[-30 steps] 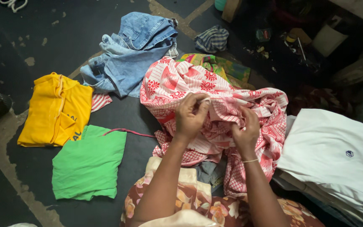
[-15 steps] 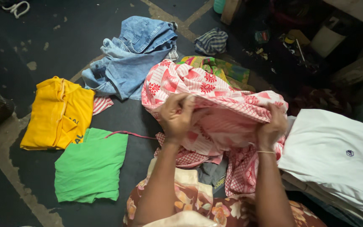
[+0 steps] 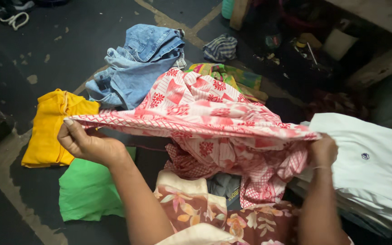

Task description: The person folds a red and white patterned cloth by aligning the edges and smoothing it out on the floor.

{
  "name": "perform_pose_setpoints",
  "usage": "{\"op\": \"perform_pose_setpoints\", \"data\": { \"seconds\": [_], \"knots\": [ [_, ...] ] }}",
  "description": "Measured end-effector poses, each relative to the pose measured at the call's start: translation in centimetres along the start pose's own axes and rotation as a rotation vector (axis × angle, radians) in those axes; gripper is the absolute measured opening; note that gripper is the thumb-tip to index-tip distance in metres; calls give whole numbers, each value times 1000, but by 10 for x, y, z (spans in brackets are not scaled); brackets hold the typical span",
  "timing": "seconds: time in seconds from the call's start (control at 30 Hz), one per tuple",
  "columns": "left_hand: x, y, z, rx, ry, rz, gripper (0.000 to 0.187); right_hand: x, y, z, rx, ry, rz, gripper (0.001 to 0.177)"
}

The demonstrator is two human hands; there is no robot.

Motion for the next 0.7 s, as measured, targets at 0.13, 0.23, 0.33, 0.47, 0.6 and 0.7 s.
{"op": "perform_pose_setpoints", "data": {
  "seconds": [0.13, 0.23, 0.33, 0.47, 0.6, 0.7],
  "knots": [
    [10, -3, -17, 45, -71, 31, 9, -49, -48, 7, 21, -13, 85, 33],
    [22, 1, -27, 5, -112, 0, 9, -81, -102, 13, -36, -66, 346, 37],
    [28, -7, -41, -64, -119, 23, 10, -95, -145, 29, -65, -153, 599, 40],
    [25, -38, -62, -52, -128, 97, 10, -73, -130, 39, -4, -251, 691, 46],
    [24, -72, -85, -51, -246, 229, 5, -29, -76, 30, -103, -103, 337, 37],
    [36, -90, -111, -236, -315, 221, 15, -3, -68, 4, -103, -144, 155, 47]
  ]
}}
Point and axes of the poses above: each hand's wrist, its own x-axis away from the middle knuckle, its own y-axis out of the palm, z = x × y, the point moved 2 cm from there along -x, towards the middle knuckle, and after that the axes turned 13 degrees about x, right-handed, at the moved point
